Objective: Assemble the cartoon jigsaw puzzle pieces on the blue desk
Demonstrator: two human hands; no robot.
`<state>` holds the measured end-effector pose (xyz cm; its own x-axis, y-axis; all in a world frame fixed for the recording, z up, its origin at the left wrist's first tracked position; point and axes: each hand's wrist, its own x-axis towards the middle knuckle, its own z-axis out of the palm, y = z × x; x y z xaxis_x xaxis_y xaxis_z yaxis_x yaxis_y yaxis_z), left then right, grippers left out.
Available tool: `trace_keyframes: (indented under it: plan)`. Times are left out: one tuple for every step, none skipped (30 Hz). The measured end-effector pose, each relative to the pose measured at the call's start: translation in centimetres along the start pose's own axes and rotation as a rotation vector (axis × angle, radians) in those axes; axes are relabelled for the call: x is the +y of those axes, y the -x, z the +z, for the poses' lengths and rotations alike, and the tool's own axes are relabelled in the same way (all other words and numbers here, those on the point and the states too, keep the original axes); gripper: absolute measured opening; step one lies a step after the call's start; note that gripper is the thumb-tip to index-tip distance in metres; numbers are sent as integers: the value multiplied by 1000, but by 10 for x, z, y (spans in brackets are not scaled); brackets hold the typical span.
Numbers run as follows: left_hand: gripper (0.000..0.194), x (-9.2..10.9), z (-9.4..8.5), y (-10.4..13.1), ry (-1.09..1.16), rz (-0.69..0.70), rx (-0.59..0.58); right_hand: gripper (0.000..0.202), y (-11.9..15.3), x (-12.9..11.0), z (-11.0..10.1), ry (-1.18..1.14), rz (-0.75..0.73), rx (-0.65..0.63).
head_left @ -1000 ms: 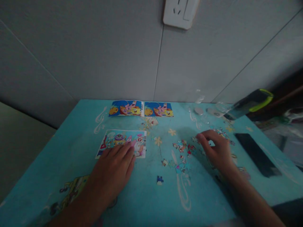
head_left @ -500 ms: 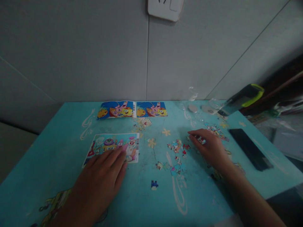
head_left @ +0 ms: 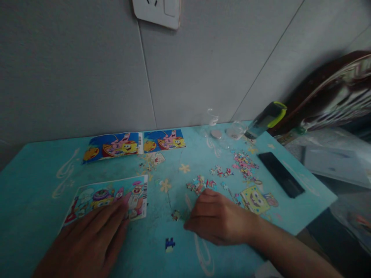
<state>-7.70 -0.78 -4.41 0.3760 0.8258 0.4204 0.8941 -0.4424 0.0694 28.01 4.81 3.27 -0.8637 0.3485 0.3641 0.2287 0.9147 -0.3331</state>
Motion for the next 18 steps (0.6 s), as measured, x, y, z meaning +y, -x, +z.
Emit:
trace_keyframes:
  plan:
    - [35, -1, 0, 0, -13, 10, -4, 16, 0, 0, 1, 6, -5, 1]
    - [36, -2, 0, 0, -35, 32, -11, 16, 1, 1, 1, 11, -9, 4]
    - [36, -2, -1, -1, -55, 52, -19, 16, 2, 2, 0, 14, -10, 5]
    - [36, -3, -2, -1, -61, 60, -26, 16, 2, 2, 0, 19, -10, 5]
    - [36, -4, -3, -1, -63, 61, -32, 16, 3, 3, -1, 23, -11, 5]
    - [36, -4, -3, -2, -63, 59, -36, 16, 3, 3, -1, 29, -13, 2]
    - [35, -5, -4, -2, -62, 55, -40, 15, 4, 3, -1, 37, -16, 1]
    - [35, -5, -5, -2, -63, 51, -42, 15, 4, 3, -1, 46, -19, 2]
    - [35, -6, -5, -3, -62, 50, -43, 15, 3, 2, -1, 57, -20, 1]
    - [35, -6, -5, -3, -60, 53, -44, 15, 3, 1, -1, 67, -23, 2]
    - [35, -6, -5, -4, -57, 60, -45, 15, 2, 1, 0, 74, -26, 3]
    - [36, -7, -5, -4, -53, 69, -46, 15, 2, 0, 0, 79, -30, 5]
    - [37, -7, -5, -4, -49, 76, -45, 15, 1, 0, -1, 81, -34, 4]
    - [37, -7, -5, -4, -49, 83, -44, 15, 1, 0, -2, 83, -32, 4]
    - [38, -7, -5, -5, -51, 87, -44, 16, 1, 1, -5, 86, -17, 15]
    - [38, -6, -6, -5, -58, 90, -44, 17, 3, 3, -8, 92, 23, 37]
    - [37, -4, -8, -6, -71, 88, -51, 17, 6, 6, -13, 104, 96, 66]
    - [37, -2, -9, -7, -86, 80, -62, 19, 12, 10, -18, 123, 192, 111]
